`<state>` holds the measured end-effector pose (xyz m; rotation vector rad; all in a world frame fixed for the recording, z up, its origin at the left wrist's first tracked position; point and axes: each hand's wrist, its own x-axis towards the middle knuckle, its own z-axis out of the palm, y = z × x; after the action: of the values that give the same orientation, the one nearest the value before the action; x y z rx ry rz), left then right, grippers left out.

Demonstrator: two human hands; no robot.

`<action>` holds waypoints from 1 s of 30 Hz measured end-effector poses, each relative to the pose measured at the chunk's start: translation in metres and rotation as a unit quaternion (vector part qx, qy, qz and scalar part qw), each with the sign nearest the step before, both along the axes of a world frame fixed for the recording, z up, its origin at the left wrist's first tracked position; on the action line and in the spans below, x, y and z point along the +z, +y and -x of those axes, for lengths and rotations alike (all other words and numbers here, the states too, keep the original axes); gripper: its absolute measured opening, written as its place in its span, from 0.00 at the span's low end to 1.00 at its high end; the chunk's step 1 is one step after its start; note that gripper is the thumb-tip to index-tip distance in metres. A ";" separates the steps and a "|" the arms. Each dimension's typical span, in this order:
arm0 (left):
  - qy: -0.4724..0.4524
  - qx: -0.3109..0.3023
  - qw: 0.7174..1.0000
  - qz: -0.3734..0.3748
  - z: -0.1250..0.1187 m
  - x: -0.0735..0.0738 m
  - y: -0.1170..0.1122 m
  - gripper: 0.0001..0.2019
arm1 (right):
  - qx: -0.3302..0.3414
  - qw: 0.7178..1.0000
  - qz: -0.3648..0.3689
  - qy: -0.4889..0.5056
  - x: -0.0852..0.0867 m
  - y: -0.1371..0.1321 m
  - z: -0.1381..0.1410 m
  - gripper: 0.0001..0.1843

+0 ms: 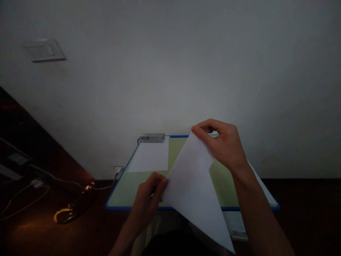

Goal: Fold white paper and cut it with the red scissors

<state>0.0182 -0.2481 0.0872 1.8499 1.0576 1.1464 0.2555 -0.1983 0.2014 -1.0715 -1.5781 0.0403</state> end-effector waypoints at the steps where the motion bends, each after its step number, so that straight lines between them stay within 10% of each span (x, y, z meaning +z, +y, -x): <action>1: 0.008 0.003 1.000 0.001 0.003 -0.005 -0.002 0.14 | 0.000 1.000 0.002 -0.002 0.000 0.002 -0.003 0.04; 11: 0.018 0.040 0.999 -0.014 0.015 -0.015 -0.009 0.16 | 0.000 0.998 0.019 0.059 -0.003 0.006 -0.011 0.05; 21: -0.202 0.134 0.969 0.036 0.017 -0.005 0.039 0.19 | -0.058 0.948 -0.083 0.302 -0.028 0.010 -0.027 0.07; 24: -0.295 0.008 0.936 0.193 0.001 0.005 0.050 0.28 | -0.129 0.947 -0.218 0.199 -0.045 -0.004 -0.016 0.03; 27: -0.368 -0.137 0.860 0.326 -0.006 0.013 0.055 0.36 | 0.035 0.968 -0.221 -0.113 -0.070 -0.033 0.003 0.08; 30: -0.347 -0.113 0.870 0.331 -0.005 0.008 0.056 0.31 | 0.159 0.925 -0.220 -0.266 -0.105 -0.058 0.025 0.07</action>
<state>0.0230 -0.1917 0.0955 0.8737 0.6584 1.0072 0.2301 -0.2565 0.0960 -0.4794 -2.1087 -0.4009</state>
